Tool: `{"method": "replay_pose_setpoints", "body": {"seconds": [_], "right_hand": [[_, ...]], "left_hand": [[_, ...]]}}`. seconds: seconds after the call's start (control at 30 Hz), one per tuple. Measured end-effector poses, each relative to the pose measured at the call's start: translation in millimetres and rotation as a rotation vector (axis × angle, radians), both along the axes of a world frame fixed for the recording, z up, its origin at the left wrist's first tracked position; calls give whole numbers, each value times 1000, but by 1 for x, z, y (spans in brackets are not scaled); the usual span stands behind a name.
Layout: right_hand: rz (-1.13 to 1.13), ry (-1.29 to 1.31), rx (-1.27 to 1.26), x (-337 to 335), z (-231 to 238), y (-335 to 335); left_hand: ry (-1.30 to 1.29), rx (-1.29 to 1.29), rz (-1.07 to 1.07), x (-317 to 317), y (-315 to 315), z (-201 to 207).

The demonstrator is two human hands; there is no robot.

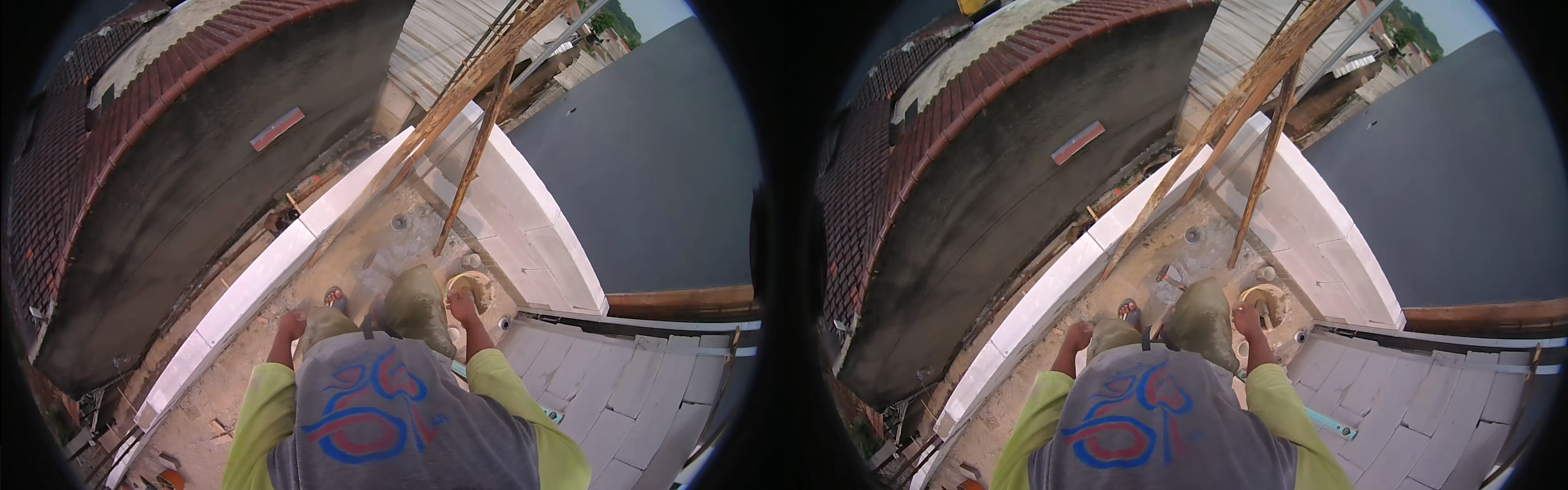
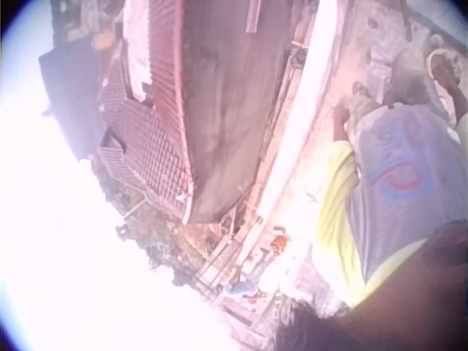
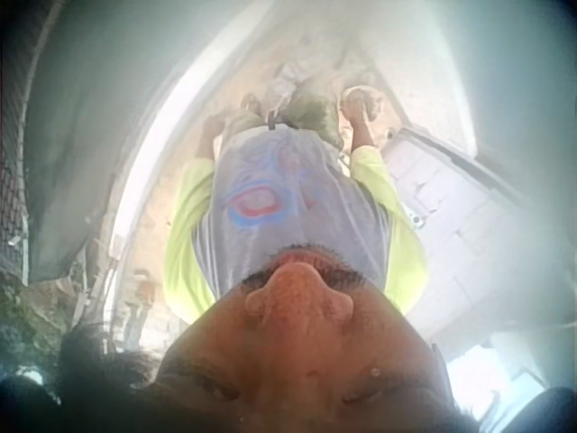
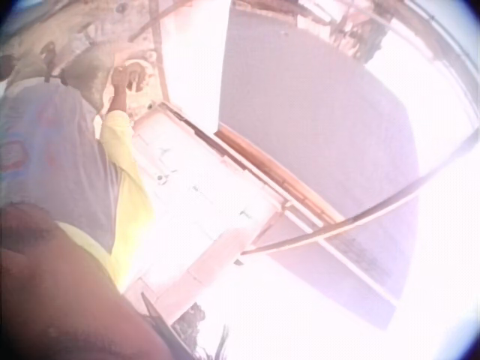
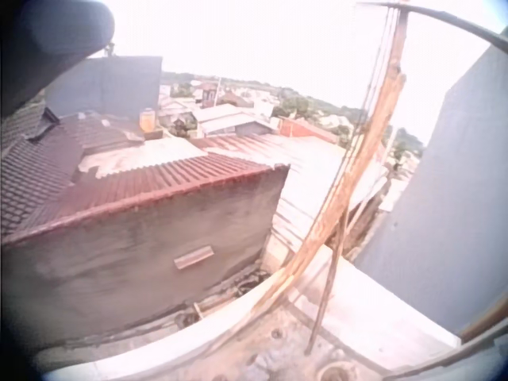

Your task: The person measures and cuts aerated concrete blocks, applies mortar, and installs them into a wall. They use a tape measure, hand saw, hammer, and trowel to prepare and place the blocks, then align them with a string line.

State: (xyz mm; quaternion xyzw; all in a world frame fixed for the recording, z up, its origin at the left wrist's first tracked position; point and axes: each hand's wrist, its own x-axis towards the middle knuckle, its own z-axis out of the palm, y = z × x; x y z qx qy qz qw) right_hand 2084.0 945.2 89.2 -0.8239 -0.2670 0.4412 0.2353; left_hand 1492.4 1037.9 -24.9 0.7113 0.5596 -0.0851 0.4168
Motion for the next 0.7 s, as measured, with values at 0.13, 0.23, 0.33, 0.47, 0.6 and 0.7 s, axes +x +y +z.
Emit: {"method": "replay_pose_setpoints", "body": {"seconds": [0.13, 0.23, 0.33, 0.47, 0.6, 0.7], "right_hand": [[153, -64, 97, 38, -4, 111], [120, 38, 172, 58, -5, 198], [221, 59, 28, 52, 8, 292], [236, 148, -27, 69, -8, 381], [265, 205, -9, 77, -46, 450], [229, 220, -79, 75, -70, 475]], "left_hand": [[-196, -219, 618, 12, -8, 34], [-258, -191, 880, 17, -41, 14], [-279, -202, 1171, 35, -73, 15], [-303, -202, 1402, 106, -78, 51], [-217, -23, 1337, 200, -73, 68], [-132, -58, 1141, 294, -20, 126]]}}
